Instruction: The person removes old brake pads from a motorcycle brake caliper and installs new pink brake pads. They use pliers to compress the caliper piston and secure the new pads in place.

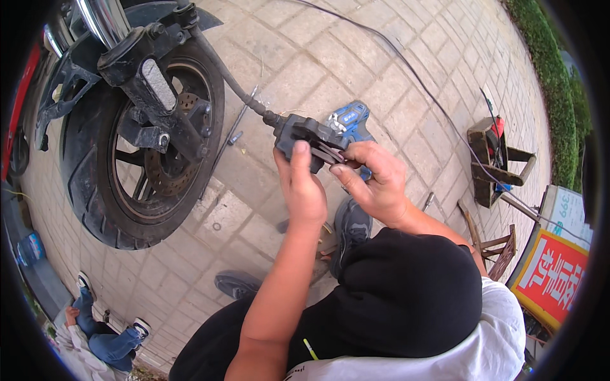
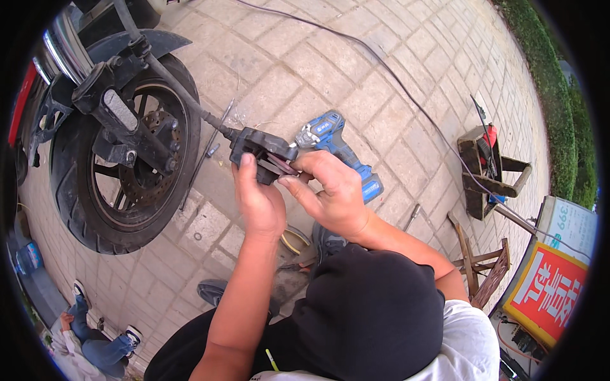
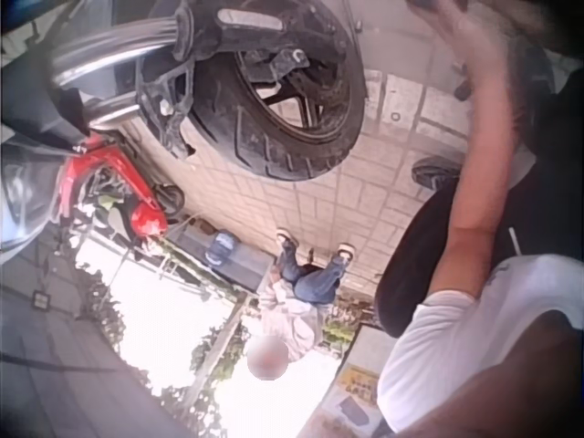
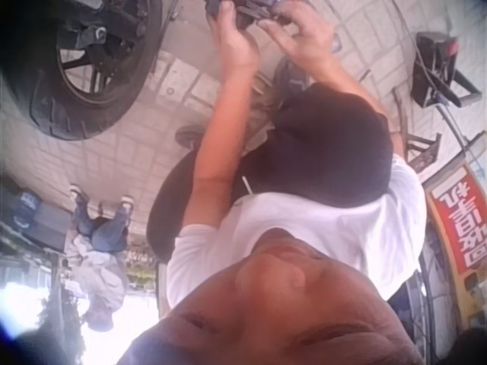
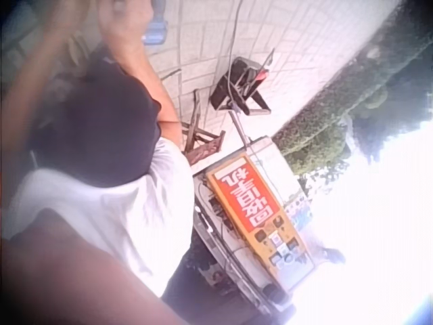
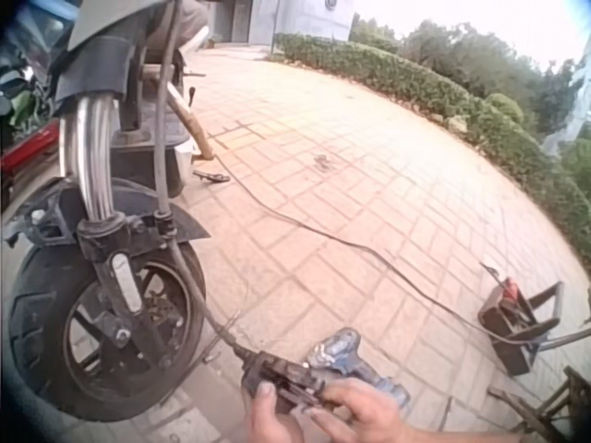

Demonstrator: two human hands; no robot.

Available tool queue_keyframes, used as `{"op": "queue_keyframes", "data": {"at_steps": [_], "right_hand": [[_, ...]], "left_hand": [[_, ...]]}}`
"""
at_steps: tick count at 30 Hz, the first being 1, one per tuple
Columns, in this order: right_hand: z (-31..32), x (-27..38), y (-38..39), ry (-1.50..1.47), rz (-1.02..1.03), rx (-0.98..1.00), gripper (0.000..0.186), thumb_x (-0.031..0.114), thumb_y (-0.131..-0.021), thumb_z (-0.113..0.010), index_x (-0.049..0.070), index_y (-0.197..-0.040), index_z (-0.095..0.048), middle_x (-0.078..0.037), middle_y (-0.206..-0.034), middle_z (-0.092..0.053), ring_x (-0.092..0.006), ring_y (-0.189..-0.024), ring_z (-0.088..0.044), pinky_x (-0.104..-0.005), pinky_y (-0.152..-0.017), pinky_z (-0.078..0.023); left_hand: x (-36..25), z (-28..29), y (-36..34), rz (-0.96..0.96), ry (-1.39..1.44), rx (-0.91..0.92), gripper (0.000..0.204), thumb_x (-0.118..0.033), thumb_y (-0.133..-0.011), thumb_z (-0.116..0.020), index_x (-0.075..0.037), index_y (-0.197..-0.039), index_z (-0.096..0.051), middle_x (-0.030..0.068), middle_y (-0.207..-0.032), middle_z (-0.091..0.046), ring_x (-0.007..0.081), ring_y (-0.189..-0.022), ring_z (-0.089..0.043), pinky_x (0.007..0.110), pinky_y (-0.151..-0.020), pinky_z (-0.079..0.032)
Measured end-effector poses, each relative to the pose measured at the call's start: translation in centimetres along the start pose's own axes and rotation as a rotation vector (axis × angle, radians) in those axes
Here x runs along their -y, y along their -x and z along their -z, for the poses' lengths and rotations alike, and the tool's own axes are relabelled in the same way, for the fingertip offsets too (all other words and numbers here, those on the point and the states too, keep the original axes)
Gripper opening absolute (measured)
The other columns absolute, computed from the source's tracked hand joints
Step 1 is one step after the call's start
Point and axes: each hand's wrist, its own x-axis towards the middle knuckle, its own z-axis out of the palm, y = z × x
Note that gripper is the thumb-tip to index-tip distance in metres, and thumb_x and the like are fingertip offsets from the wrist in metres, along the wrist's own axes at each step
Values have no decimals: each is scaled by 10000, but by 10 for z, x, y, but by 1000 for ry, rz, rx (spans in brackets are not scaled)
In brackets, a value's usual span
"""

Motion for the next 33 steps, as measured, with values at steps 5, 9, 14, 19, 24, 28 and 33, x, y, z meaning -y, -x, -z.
{"op": "queue_keyframes", "data": {"at_steps": [5,9,14,19,24,28,33], "right_hand": [[3,-7,0,43,59,-12,226,5,-733,-785,4,-895,-627,-125,-836,-642,-261,-703,-637,-324,-595,-517],[1,-8,1,84,95,-23,224,2,-730,-781,10,-887,-622,-131,-845,-643,-285,-692,-636,-339,-589,-522],[1,-9,4,126,86,-49,229,5,-728,-780,17,-889,-617,-120,-837,-641,-285,-673,-635,-348,-574,-524],[7,-5,5,78,0,-35,175,15,-757,-768,5,-852,-621,-121,-838,-645,-260,-681,-638,-322,-588,-516],[10,-3,7,-7,-91,-50,158,48,-786,-767,-7,-832,-626,-118,-847,-648,-227,-697,-644,-303,-615,-514],[9,-5,8,-112,-170,-68,234,128,-790,-788,-13,-874,-621,-122,-867,-645,-220,-700,-648,-309,-631,-522],[6,-11,10,-327,-351,-124,397,188,-751,-826,-11,-1019,-610,-121,-938,-626,-220,-763,-639,-308,-683,-522]], "left_hand": [[-18,-3,-7,148,26,1,275,-135,-893,-512,-23,-1142,-539,57,-1061,-595,158,-994,-561,327,-907,-426],[-28,-5,-12,251,20,-19,206,-102,-870,-486,-7,-1025,-584,75,-978,-628,166,-898,-608,335,-843,-468],[-23,-12,-18,212,-2,-51,183,-55,-841,-469,0,-974,-583,80,-921,-626,171,-835,-611,332,-785,-486],[-19,-16,-17,189,-13,-48,177,-41,-830,-459,3,-963,-568,78,-905,-617,173,-821,-604,333,-771,-490],[-20,-20,-13,188,2,-14,184,-48,-835,-462,0,-988,-553,84,-951,-607,172,-850,-597,339,-797,-484],[-22,-26,-9,183,-18,-52,223,-86,-855,-465,4,-1050,-523,92,-1012,-580,173,-915,-570,335,-857,-454],[-21,-31,-2,163,-76,-65,238,-103,-900,-428,11,-1090,-516,106,-1055,-582,181,-966,-569,353,-894,-448]]}}
